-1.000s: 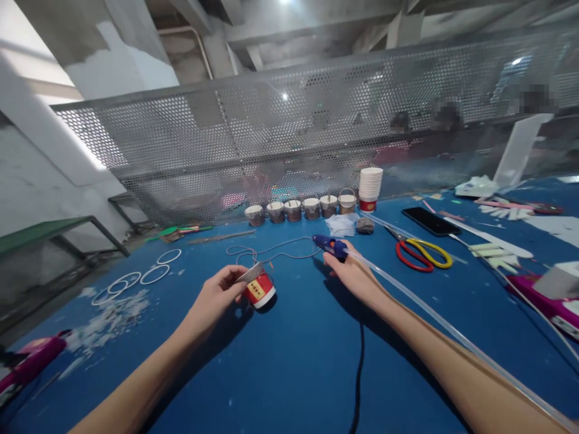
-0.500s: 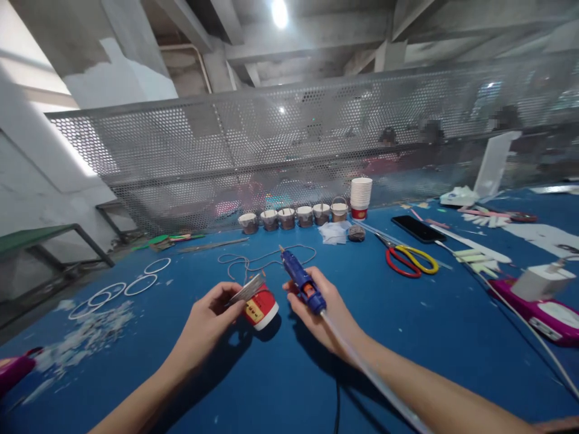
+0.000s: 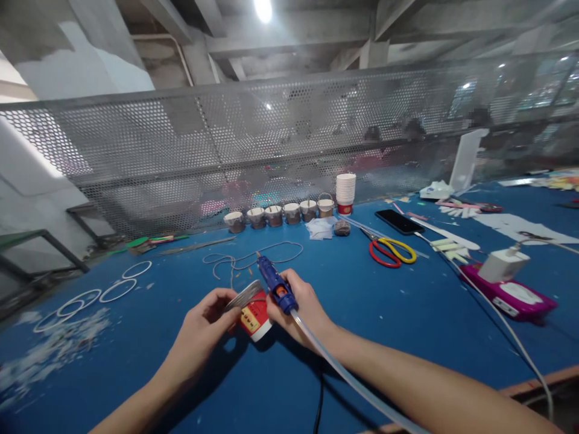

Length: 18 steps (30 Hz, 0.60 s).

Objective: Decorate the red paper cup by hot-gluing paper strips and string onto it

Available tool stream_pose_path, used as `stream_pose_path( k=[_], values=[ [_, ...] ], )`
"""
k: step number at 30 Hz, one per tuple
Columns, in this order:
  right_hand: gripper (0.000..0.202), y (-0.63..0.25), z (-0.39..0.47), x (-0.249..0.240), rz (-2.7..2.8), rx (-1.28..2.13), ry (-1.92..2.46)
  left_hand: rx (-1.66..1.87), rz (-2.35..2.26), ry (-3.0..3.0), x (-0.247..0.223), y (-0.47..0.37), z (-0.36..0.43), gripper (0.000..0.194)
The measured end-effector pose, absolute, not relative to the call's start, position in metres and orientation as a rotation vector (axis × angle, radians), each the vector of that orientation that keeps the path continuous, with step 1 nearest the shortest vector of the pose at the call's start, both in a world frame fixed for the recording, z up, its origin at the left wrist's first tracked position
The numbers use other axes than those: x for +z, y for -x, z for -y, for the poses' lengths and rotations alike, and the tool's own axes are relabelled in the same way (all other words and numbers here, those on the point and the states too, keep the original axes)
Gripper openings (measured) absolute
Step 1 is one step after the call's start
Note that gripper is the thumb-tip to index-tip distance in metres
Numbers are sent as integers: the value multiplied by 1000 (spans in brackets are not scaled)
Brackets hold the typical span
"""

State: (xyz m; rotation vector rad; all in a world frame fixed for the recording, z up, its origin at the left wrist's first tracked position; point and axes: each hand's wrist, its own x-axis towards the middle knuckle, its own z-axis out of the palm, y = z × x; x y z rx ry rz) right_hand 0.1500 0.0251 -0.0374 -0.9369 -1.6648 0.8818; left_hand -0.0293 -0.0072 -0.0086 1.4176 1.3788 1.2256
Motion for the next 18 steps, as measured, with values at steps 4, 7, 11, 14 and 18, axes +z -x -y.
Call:
stream_pose_path(
  k=[4,7,11,14,18],
  values=[
    [17,-149,-17,-37,1650,851,921,1313,-1404,-1430,-11,28,7,19],
    [18,-147,-10,-36,1645,931,886,1359,-1418,-1433,-14,29,7,19],
    [18,-144,-3,-34,1655,1068,834,1430,-1396,-1379,-15,31,5,20],
    [16,-147,-2,-36,1724,1032,833,1493,-1357,-1327,-13,32,3,20],
    [12,-154,-5,-39,1870,875,814,1556,-1317,-1287,-11,37,-2,21]
  ],
)
